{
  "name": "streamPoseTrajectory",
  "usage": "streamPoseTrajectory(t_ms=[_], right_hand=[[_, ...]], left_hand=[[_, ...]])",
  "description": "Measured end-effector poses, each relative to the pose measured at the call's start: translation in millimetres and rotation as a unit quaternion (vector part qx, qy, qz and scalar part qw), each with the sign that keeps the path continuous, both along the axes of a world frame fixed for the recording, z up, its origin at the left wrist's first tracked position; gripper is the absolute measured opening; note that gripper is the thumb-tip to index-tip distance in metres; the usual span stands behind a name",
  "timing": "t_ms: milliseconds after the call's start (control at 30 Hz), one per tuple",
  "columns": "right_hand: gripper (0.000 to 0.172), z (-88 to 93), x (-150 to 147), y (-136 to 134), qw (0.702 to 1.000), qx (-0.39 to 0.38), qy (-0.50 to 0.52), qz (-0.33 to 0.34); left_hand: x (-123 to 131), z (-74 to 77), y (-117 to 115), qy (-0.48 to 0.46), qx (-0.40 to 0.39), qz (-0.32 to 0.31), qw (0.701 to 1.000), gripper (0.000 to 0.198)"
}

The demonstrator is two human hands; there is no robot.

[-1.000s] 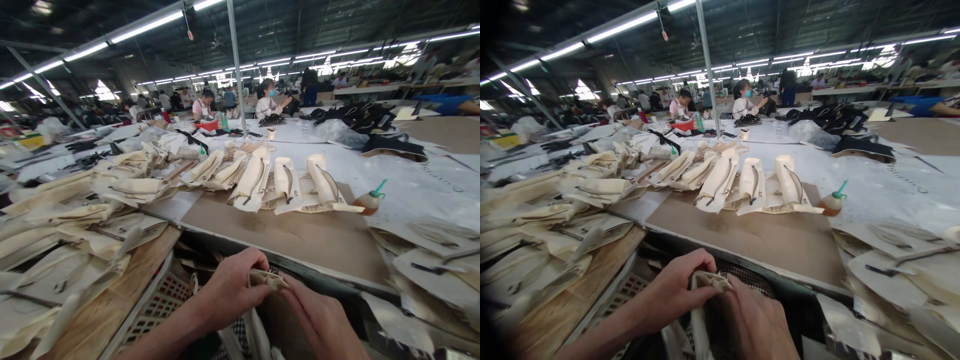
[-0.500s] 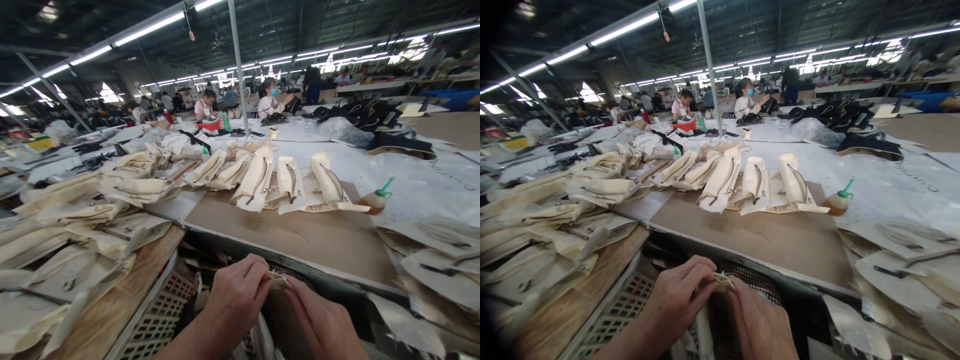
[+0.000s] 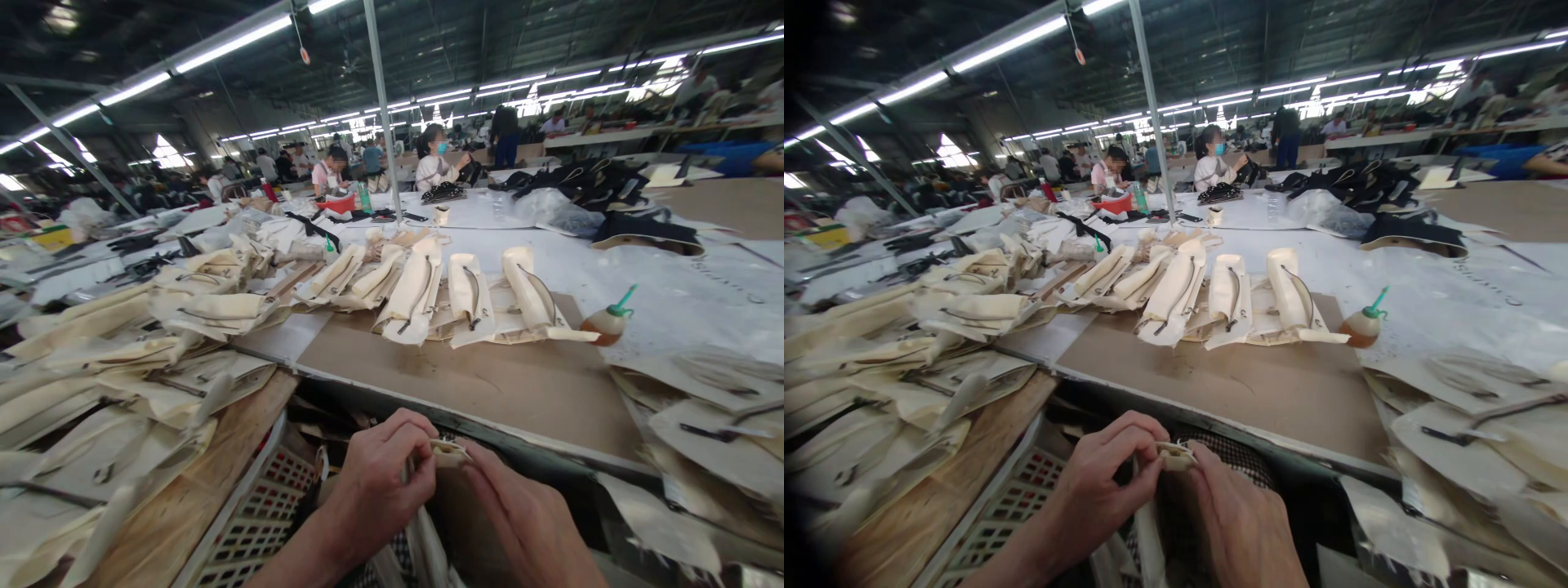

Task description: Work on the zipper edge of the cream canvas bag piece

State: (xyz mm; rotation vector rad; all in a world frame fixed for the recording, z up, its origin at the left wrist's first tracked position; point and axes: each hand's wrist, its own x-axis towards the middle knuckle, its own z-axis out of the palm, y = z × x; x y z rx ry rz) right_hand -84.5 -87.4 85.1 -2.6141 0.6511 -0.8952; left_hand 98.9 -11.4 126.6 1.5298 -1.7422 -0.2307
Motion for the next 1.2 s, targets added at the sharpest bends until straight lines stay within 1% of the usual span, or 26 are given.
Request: streamPoseTrajectory(t_ms=[67,133,233,367,433,500,567,667,800,1000,1100,1200], right_hand=[[0.036,-1.8,0,-1,1.000,-0.026,0.002,-0.002],[0.034,-3.3,0,-2,0.999,-0.036,0.005,0.000],[0.032,-6.0,-1,-4,1.000,-0.026,0.012,0.002],[0.026,-7.4,-1,-8,1.000,0.007,-0.001,-0.003],[0.019,-4.1,1,-9,1.000,0.005,-0.010,-0.006],[0.013,1.6,4,-9,1.000,-0.016,-0.021,-0.011],[0.011,7.7,7,-9,0.999,-0.039,-0.030,-0.005],[0.012,13.0,10,-10,0.998,-0.049,-0.025,0.010],[0.012,12.6,10,-13,0.999,-0.042,-0.012,0.014],[0.014,11.4,8,-14,0.998,-0.023,-0.054,0.012],[0.016,11.2,5,-15,0.999,-0.034,-0.032,0.027],[0.019,12.8,6,-14,1.000,-0.020,-0.017,0.017]], left_hand=[[-1,-1.2,-1,0.011,-0.007,0.008,1.000,0.017],[-1,-1.7,-2,0.018,-0.012,0.012,1.000,0.017],[-3,-1.8,-3,0.021,-0.013,0.018,1.000,0.018],[-2,-2.5,-2,0.015,-0.007,0.023,1.000,0.018],[-2,-2.9,-2,0.013,-0.009,0.020,1.000,0.017],[-1,-3.0,-2,0.010,-0.011,0.012,1.000,0.018],[-1,-2.7,-2,0.007,-0.015,0.005,1.000,0.018],[0,-2.0,-2,0.001,-0.025,0.002,1.000,0.018],[1,-1.8,-2,-0.014,-0.033,-0.008,0.999,0.018],[0,-1.3,-3,-0.022,-0.036,-0.009,0.999,0.017],[-1,-0.4,-3,-0.020,-0.035,-0.011,0.999,0.017],[-1,-0.7,-3,-0.019,-0.036,-0.013,0.999,0.017]])
